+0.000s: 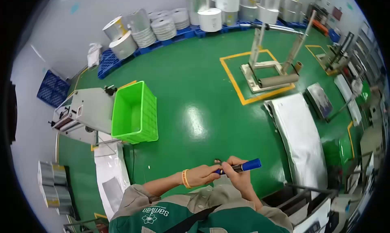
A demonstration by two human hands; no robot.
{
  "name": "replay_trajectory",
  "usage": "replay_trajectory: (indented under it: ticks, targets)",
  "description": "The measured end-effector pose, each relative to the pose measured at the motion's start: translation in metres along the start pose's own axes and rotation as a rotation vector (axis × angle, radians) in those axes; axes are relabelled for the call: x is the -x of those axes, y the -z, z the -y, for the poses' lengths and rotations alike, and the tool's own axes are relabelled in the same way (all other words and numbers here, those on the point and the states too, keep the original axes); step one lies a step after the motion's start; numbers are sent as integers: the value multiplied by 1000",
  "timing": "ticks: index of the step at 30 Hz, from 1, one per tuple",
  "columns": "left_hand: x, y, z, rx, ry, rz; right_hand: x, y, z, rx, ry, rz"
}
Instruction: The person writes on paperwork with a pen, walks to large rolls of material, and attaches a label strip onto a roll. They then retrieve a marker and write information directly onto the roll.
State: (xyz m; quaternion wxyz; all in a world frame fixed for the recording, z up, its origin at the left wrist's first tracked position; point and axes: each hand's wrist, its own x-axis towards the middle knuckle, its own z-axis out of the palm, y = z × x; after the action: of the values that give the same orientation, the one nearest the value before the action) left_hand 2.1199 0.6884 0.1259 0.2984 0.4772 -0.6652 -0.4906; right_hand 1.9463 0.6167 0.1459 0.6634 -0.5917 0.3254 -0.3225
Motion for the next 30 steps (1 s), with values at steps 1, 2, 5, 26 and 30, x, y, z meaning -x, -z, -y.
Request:
replay_trajectory:
  ticks: [1,2,5,26,30]
  targets:
    - [-2,33,10,-257,-48,-94,-38,-15,-1,15,16,-2]
    - [-1,67,12,-422,-25,-185,-74,-34,6,30,11,61]
    - [11,140,38,-370,0,-442,-174,-92,18,68,18,239]
    - [-63,819,493,-121,607,-1200,-865,-269,43,77,465,-624]
    - [-20,810,714,230,1141,-1501,-1025,-330,58,131,526,-356]
